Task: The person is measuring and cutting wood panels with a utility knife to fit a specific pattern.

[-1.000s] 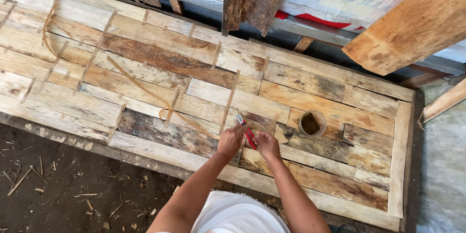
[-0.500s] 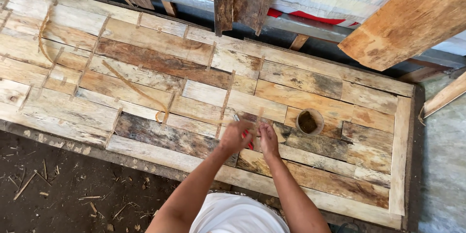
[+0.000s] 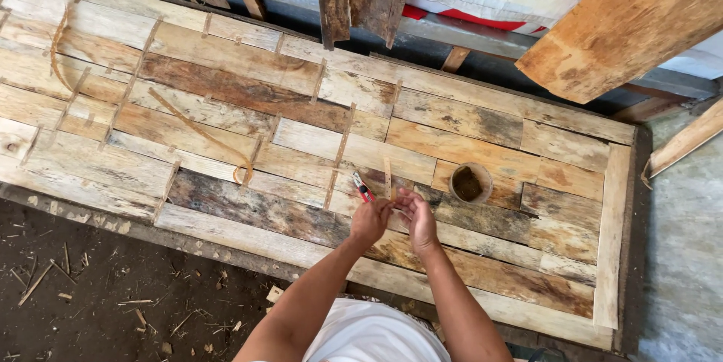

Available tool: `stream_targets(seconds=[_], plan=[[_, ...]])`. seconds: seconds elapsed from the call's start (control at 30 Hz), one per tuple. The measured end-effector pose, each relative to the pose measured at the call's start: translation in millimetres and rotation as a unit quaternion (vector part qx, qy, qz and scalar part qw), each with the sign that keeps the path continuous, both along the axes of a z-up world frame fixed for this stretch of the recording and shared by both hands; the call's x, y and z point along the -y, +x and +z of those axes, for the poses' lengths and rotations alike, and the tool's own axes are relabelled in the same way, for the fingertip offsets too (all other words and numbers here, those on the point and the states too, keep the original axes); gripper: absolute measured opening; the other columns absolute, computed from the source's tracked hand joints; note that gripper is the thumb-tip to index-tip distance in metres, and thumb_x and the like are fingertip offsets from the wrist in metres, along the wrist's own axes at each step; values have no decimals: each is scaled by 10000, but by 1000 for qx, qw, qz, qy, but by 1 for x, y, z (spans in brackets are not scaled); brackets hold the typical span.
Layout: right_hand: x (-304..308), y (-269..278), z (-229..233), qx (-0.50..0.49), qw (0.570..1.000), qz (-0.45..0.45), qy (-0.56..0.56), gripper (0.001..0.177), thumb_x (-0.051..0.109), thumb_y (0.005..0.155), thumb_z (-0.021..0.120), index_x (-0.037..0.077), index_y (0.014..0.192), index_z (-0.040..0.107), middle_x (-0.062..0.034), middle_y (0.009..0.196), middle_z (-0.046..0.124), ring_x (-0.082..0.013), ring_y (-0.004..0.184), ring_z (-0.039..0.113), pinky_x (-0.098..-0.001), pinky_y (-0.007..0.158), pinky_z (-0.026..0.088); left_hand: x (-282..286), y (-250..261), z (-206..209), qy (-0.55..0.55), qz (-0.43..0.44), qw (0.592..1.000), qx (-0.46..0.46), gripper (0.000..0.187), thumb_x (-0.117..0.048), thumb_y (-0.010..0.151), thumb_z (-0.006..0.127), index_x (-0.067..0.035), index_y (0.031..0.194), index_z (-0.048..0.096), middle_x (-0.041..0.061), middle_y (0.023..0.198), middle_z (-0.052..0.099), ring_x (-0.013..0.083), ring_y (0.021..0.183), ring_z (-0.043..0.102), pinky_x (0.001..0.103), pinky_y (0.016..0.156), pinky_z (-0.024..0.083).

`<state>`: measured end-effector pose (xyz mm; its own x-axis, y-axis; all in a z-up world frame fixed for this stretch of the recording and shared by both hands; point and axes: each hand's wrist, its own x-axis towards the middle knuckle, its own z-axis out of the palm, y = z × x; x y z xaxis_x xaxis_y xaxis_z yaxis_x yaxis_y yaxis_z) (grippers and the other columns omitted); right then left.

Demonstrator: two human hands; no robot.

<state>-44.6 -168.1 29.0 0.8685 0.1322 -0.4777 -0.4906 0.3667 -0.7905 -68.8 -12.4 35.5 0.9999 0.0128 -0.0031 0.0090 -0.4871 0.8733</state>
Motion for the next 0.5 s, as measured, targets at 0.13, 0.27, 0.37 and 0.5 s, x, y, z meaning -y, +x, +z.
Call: stream_targets(seconds=[0.13,0.27,0.37,0.5], plan=[[17,3,-14,10,999,-7,-46,402,342,1021,393,86,1237,616,-60,1043,715,-145,938,673,-311,818,523,-3,2,-13,59,63,996,-31,215,-270,977,629,-101,950,760,223,728,694,425,718,682,533,629,528],[13,0,-41,119,963,77,-230,266,274,998,650,26,1094,663,-65,910,695,-136,795,629,-285,704,530,3,4,-15,71,41,996,-14,229,-269,976,625,-84,904,740,221,697,670,422,678,676,529,624,529],[7,1,-51,135,952,73,-263,222,218,976,734,12,1034,677,-57,865,689,-118,742,609,-268,649,512,11,8,-30,110,1,992,62,193,-237,959,633,-79,906,732,210,734,687,409,713,683,505,770,550],[12,2,-38,102,969,35,-222,155,187,1001,653,39,1031,684,-34,872,706,-100,751,650,-263,661,545,15,11,-8,142,-73,985,57,183,-194,987,616,-57,1004,735,195,852,745,379,839,717,503,979,510]])
